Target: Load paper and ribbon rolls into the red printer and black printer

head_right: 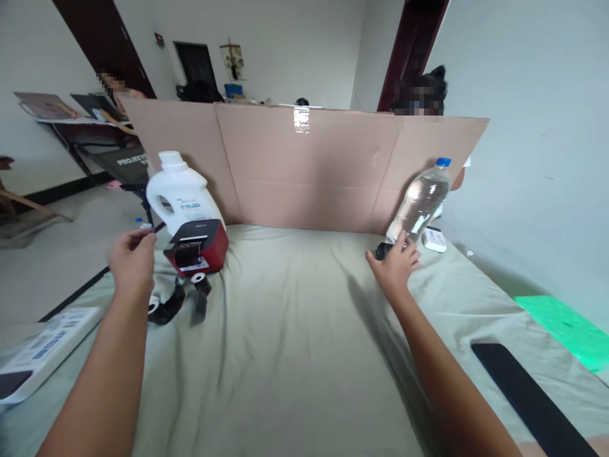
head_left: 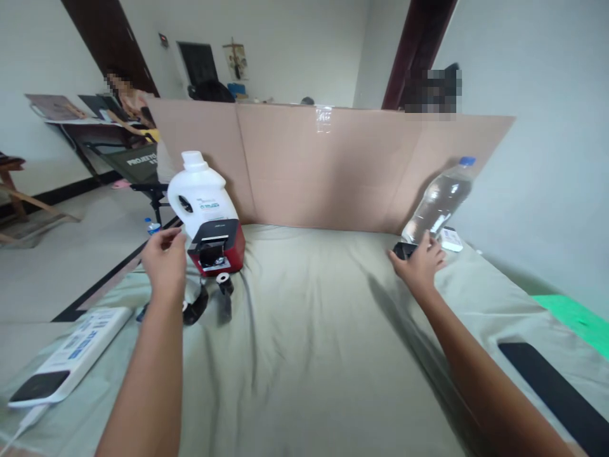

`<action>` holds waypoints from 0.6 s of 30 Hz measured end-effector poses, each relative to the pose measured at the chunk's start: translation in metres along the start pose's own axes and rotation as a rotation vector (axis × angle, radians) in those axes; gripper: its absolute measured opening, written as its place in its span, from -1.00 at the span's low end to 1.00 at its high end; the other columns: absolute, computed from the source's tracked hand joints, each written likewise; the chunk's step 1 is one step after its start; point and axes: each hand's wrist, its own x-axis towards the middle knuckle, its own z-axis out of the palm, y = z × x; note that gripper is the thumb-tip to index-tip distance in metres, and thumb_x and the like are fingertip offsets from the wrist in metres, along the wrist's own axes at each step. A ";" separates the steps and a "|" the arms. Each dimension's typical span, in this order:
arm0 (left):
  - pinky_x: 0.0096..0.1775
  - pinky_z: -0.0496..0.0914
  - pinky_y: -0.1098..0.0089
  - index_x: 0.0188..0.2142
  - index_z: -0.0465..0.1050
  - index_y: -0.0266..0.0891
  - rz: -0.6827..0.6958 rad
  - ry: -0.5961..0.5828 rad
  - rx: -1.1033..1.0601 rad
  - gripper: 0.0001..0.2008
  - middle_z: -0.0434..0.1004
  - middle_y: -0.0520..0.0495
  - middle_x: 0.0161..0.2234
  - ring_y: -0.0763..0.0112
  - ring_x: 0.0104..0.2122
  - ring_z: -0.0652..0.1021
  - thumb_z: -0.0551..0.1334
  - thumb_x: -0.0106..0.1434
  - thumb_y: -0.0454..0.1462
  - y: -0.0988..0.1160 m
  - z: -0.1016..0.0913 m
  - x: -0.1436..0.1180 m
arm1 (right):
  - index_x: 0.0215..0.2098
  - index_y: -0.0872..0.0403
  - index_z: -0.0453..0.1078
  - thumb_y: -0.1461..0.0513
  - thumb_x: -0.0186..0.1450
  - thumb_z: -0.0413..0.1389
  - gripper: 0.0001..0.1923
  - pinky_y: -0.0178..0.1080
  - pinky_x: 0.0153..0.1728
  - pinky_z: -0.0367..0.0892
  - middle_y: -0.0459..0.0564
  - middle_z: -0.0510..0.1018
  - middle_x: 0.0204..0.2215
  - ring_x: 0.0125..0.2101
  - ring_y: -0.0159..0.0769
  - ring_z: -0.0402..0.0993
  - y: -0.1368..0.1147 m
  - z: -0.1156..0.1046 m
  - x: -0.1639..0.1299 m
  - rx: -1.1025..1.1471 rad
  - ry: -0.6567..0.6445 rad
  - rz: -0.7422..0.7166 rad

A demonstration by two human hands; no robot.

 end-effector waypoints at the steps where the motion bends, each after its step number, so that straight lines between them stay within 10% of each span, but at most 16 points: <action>1: -0.18 0.38 0.41 -0.17 0.52 -0.25 -0.126 0.030 -0.011 -0.81 0.54 0.05 -0.32 0.45 -0.32 0.46 0.27 0.20 -0.31 -0.016 -0.004 0.007 | 0.44 0.13 -0.16 -0.12 0.21 0.17 0.04 0.23 0.13 0.09 0.40 0.14 0.28 0.20 0.33 0.12 -0.022 0.002 -0.008 0.025 -0.022 -0.085; 5: -0.27 0.32 0.45 -0.14 0.53 -0.33 -0.497 -0.038 -0.101 -0.76 0.51 0.03 -0.36 0.43 -0.31 0.46 0.30 0.18 -0.32 -0.048 -0.006 0.005 | 0.42 0.11 -0.08 -0.05 0.21 0.17 -0.05 0.22 0.12 0.09 0.38 0.15 0.29 0.21 0.27 0.11 -0.104 0.024 -0.035 0.127 -0.144 -0.272; 12: -0.26 0.33 0.45 -0.13 0.54 -0.31 -0.688 -0.273 -0.290 -0.76 0.52 0.10 -0.40 0.50 -0.38 0.45 0.27 0.26 -0.23 -0.031 0.005 -0.006 | 0.31 0.14 0.24 0.05 0.26 0.18 -0.29 0.07 0.20 0.22 0.30 0.42 0.18 0.17 0.05 0.36 -0.191 0.076 -0.078 0.566 -0.612 -0.458; 18: -0.24 0.38 0.44 -0.14 0.52 -0.28 -0.733 -0.332 -0.254 -0.83 0.49 0.15 -0.48 0.53 -0.45 0.44 0.24 0.31 -0.27 -0.024 0.006 -0.003 | 0.45 0.16 0.00 -0.03 0.10 0.38 0.12 0.05 0.37 0.04 0.27 0.17 0.40 0.39 0.12 0.08 -0.283 0.108 -0.127 0.864 -1.084 -0.662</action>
